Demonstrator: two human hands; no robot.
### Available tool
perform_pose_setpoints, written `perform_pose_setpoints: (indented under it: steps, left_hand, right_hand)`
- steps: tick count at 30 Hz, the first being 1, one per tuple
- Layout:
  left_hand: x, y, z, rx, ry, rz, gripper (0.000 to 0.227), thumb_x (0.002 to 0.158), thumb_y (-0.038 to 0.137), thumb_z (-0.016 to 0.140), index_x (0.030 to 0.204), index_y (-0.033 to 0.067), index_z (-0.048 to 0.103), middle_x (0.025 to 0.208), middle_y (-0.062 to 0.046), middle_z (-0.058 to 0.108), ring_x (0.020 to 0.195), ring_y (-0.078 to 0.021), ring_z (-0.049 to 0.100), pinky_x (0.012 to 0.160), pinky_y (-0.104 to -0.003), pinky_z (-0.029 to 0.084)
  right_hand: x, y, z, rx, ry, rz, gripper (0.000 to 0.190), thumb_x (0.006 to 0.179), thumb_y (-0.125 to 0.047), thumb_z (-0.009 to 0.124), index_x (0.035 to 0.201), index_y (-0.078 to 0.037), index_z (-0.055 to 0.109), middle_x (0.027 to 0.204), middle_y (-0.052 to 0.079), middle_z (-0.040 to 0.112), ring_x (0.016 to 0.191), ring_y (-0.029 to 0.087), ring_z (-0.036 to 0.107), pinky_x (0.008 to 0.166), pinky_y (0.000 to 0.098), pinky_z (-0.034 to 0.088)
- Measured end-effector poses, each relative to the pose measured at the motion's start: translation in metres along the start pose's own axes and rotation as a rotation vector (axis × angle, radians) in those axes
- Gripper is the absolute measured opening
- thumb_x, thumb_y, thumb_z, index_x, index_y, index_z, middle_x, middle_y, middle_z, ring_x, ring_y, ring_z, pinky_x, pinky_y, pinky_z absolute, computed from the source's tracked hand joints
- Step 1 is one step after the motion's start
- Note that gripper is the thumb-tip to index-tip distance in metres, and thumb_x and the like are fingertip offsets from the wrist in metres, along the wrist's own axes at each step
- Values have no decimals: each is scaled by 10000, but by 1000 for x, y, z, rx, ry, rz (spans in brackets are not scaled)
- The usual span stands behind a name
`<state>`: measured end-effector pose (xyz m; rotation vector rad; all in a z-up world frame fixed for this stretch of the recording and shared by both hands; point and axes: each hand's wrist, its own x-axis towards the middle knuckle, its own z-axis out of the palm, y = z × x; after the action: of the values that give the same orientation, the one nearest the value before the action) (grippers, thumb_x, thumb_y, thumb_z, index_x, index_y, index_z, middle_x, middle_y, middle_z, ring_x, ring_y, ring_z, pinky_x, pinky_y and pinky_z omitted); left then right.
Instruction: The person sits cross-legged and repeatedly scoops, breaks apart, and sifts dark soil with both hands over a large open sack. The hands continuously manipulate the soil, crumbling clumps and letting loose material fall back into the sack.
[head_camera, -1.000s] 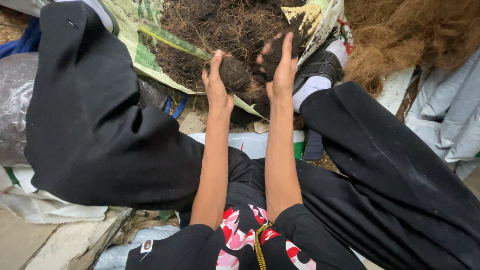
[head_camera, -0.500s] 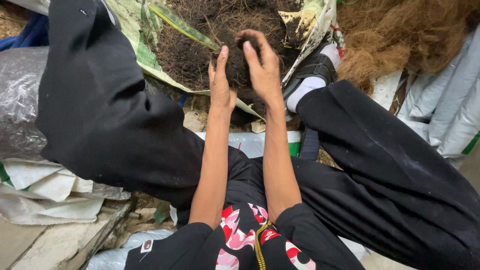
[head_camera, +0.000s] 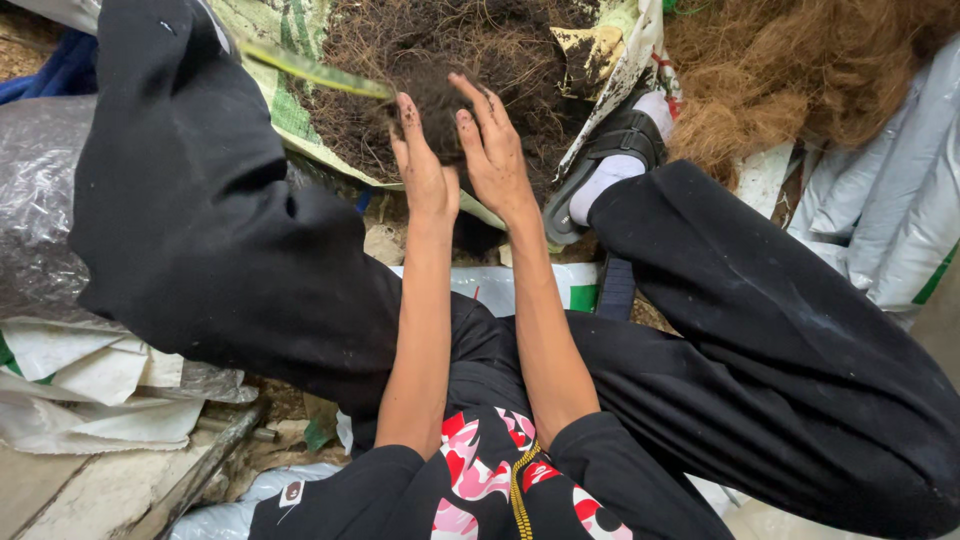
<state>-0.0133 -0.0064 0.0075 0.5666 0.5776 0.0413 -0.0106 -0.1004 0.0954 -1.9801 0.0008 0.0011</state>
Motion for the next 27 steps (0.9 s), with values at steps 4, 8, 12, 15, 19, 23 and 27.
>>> perform_pose_setpoints:
  steps: [4, 8, 12, 15, 19, 23, 27]
  left_hand:
    - [-7, 8, 17, 392, -133, 105, 613, 1085, 457, 590, 1542, 107, 378, 1499, -81, 514, 1403, -200, 508, 1213, -367, 382]
    - [-16, 25, 35, 988, -171, 299, 508, 1054, 424, 678, 1406, 83, 548, 1345, -140, 598, 1308, -258, 601, 1156, -398, 479]
    - [-20, 36, 54, 1057, -325, 640, 282, 994, 275, 773, 1187, 81, 704, 1306, -127, 686, 1188, -241, 677, 1045, -400, 553]
    - [-21, 31, 63, 960, -284, 581, 254, 927, 199, 752, 1120, 41, 702, 904, -29, 754, 785, -156, 743, 769, -353, 605]
    - [-20, 26, 65, 1080, -186, 635, 139, 918, 158, 753, 869, 45, 688, 673, -24, 650, 563, -149, 611, 574, -332, 472]
    - [-23, 31, 67, 1070, -124, 650, 142, 918, 138, 738, 860, 28, 670, 707, -45, 666, 611, -144, 658, 615, -329, 509]
    - [-24, 36, 74, 1078, -167, 718, 165, 905, 154, 751, 931, 6, 682, 835, -77, 713, 734, -174, 701, 700, -341, 558]
  right_hand:
    - [-4, 31, 18, 24, 137, 35, 467, 1149, -332, 447, 1536, -72, 465, 1502, 184, 547, 1361, 315, 573, 1135, 386, 465]
    - [-5, 64, 25, 642, 212, 340, 522, 1134, -431, 414, 1455, -52, 573, 1356, 127, 667, 1236, 215, 645, 1084, 352, 507]
    - [-12, 82, 31, 1076, 133, 523, 554, 1084, -490, 426, 1386, -47, 567, 1234, 72, 657, 1133, 180, 635, 981, 346, 516]
    - [-15, 89, 35, 932, 39, 411, 658, 1126, -568, 337, 1269, -19, 670, 1061, 59, 680, 963, 168, 637, 876, 336, 531]
    - [-14, 93, 45, 837, 202, 404, 674, 1201, -547, 392, 1062, 27, 719, 883, 19, 599, 854, 150, 575, 790, 328, 493]
    - [-5, 82, 51, 840, 289, 541, 548, 1058, -536, 397, 1180, -80, 674, 1055, -33, 654, 971, 77, 618, 886, 261, 511]
    - [-1, 60, 40, 1076, 70, 470, 632, 1101, -598, 311, 1142, -66, 648, 974, -1, 629, 875, 113, 598, 801, 284, 510]
